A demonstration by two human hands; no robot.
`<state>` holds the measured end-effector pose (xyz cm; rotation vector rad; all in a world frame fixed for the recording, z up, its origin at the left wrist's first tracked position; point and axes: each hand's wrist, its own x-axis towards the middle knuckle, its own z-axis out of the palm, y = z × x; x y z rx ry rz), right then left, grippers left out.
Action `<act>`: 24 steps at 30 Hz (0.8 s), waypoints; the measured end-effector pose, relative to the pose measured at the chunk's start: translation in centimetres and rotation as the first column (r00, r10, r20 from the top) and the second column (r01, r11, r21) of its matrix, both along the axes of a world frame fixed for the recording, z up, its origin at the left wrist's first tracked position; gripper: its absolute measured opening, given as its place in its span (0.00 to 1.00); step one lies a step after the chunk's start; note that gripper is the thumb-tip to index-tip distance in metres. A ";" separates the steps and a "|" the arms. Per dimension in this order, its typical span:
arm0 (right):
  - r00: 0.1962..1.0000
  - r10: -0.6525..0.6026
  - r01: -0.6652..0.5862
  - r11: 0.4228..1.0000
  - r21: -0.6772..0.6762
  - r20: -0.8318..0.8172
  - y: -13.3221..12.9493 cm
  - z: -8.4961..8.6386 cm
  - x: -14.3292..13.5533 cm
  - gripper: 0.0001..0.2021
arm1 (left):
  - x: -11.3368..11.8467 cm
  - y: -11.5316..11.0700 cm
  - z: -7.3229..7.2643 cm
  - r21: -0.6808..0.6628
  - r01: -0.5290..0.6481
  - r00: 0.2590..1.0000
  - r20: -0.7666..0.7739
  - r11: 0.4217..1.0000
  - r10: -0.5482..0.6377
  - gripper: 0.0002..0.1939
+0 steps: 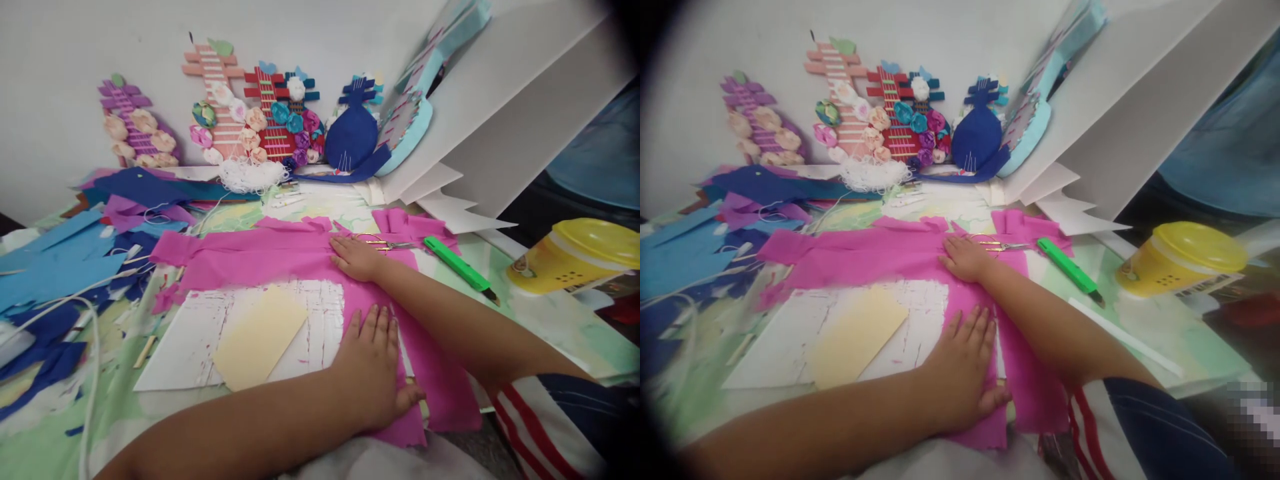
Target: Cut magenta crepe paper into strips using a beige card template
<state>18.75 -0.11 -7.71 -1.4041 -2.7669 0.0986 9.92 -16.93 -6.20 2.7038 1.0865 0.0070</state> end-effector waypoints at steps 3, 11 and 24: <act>0.999 0.001 -0.001 1.000 -0.003 -0.039 -0.1 0.4 -0.1 0.30 | 0.1 -0.4 -0.1 0.032 0.016 1.000 -0.002 0.999 -0.016 0.41; 0.943 -0.309 0.314 0.949 -0.023 0.122 1.8 4.5 5.0 0.23 | -1.5 -1.9 -0.3 0.400 0.403 0.909 -0.066 0.823 -0.413 0.29; 0.968 -0.168 0.207 0.953 -0.220 0.184 2.0 4.5 5.4 0.20 | -4.4 -3.5 -0.8 0.416 0.372 0.909 0.021 0.830 -0.417 0.03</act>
